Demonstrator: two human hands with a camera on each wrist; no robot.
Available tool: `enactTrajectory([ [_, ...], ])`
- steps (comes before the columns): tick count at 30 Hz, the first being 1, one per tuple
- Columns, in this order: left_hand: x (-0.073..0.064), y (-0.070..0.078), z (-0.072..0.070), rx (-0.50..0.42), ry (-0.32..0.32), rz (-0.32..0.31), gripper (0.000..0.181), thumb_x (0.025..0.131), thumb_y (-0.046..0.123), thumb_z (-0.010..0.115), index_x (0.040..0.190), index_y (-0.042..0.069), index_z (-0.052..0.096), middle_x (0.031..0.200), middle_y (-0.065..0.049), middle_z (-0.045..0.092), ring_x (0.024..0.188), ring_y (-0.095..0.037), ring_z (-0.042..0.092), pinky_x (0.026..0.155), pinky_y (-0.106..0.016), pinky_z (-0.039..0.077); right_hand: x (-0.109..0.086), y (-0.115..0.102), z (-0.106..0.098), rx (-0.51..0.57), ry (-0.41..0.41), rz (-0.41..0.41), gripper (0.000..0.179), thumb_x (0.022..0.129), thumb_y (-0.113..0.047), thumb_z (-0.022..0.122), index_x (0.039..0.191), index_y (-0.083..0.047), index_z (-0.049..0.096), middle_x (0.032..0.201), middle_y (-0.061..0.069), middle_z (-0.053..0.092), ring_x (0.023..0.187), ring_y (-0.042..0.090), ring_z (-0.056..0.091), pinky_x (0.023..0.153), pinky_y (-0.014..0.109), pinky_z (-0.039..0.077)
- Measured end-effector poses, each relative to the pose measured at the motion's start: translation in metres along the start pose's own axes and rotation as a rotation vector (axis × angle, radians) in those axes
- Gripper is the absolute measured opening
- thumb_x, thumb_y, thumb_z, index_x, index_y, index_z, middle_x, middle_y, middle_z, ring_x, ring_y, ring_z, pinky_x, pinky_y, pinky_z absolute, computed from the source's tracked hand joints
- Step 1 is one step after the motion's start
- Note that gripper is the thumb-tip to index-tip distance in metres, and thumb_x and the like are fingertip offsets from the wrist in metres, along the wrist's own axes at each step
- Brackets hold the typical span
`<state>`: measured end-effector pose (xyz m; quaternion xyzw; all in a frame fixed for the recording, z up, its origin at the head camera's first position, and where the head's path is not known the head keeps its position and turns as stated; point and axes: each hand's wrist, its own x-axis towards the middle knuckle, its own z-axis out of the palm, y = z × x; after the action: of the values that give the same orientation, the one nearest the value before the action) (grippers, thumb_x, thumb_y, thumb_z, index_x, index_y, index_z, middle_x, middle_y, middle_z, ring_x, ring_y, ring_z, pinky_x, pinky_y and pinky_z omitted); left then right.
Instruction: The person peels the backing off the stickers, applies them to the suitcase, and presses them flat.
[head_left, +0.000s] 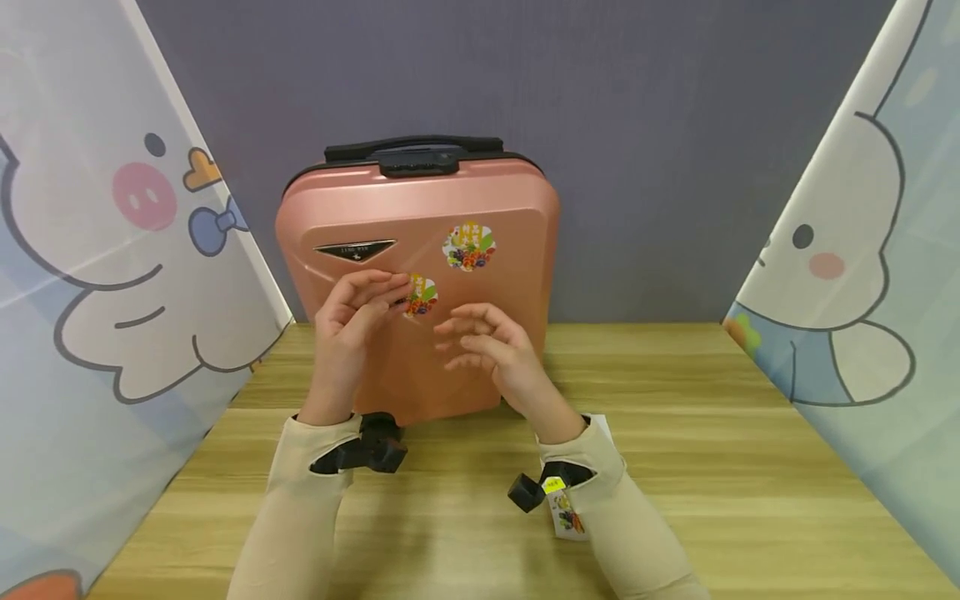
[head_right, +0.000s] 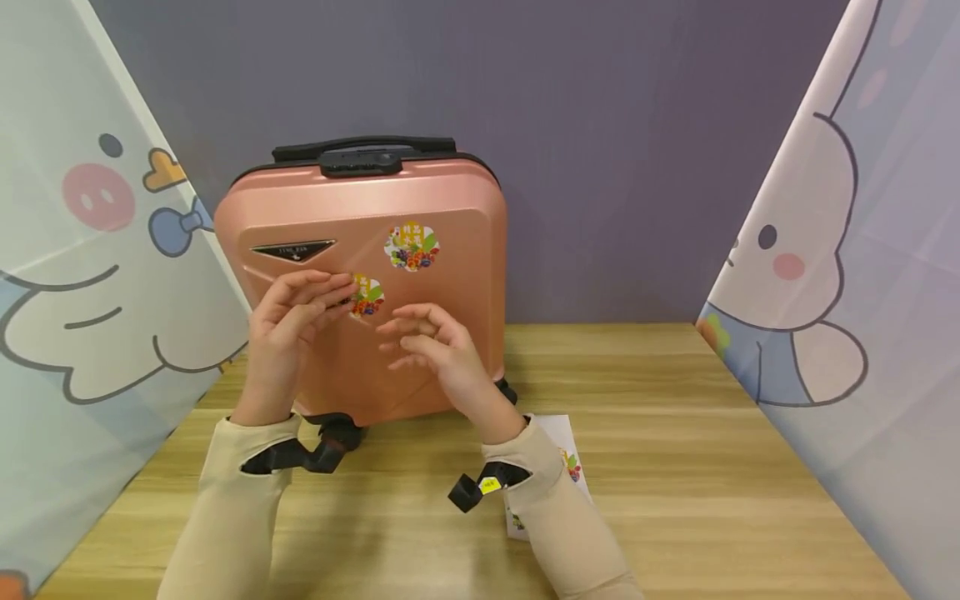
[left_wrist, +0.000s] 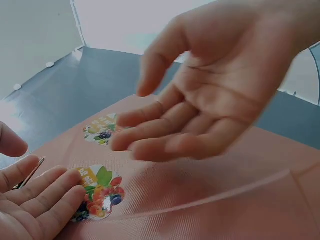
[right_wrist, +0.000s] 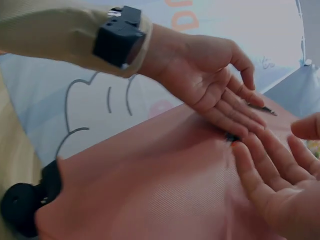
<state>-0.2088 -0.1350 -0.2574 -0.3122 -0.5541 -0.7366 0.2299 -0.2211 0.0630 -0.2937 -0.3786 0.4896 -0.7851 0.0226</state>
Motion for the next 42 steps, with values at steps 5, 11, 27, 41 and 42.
enactTrajectory([
  [5,0.0,-0.004,0.004,0.033,-0.02,-0.008,0.027,0.096,-0.009,0.045,0.113,0.003,0.061,0.115,-0.008,0.07,0.107,-0.021,0.068,0.096,-0.034,0.051,0.011,-0.006,0.002,0.004,0.094,-0.106,0.026,0.093,0.003,0.049,0.112,-0.012,0.057,0.115,0.002,0.068,0.107,0.019,0.065,0.088,0.038,0.056],
  [11,-0.007,-0.008,0.005,0.031,-0.018,-0.04,0.027,0.095,-0.01,0.046,0.115,0.002,0.06,0.115,-0.008,0.071,0.107,-0.021,0.068,0.097,-0.034,0.051,0.019,-0.002,0.004,0.003,0.091,-0.103,0.028,0.091,0.004,0.048,0.115,-0.009,0.053,0.124,0.013,0.062,0.111,0.021,0.063,0.094,0.042,0.053],
  [27,-0.013,-0.013,0.005,0.047,0.015,-0.024,0.027,0.095,-0.01,0.047,0.119,-0.001,0.056,0.116,-0.011,0.07,0.109,-0.024,0.067,0.096,-0.037,0.052,0.012,0.006,-0.002,-0.197,0.105,-0.111,0.032,0.09,0.007,0.048,0.122,0.009,0.043,0.123,0.039,0.055,0.109,0.04,0.062,0.093,0.048,0.053],
  [41,-0.014,-0.022,0.01,0.003,-0.028,-0.036,0.028,0.093,-0.013,0.046,0.117,-0.003,0.056,0.114,-0.009,0.071,0.108,-0.023,0.068,0.097,-0.037,0.051,-0.002,-0.006,-0.017,-0.17,0.135,-0.083,0.032,0.09,0.007,0.049,0.122,0.003,0.048,0.107,0.003,0.068,0.101,0.019,0.067,0.086,0.039,0.056],
  [42,-0.015,-0.023,0.009,0.008,-0.03,-0.044,0.028,0.094,-0.013,0.047,0.118,-0.003,0.056,0.114,-0.009,0.071,0.107,-0.023,0.068,0.097,-0.036,0.051,-0.004,-0.007,-0.019,-0.181,0.136,-0.087,0.032,0.09,0.008,0.05,0.122,0.008,0.046,0.106,0.003,0.068,0.1,0.019,0.068,0.085,0.039,0.057],
])
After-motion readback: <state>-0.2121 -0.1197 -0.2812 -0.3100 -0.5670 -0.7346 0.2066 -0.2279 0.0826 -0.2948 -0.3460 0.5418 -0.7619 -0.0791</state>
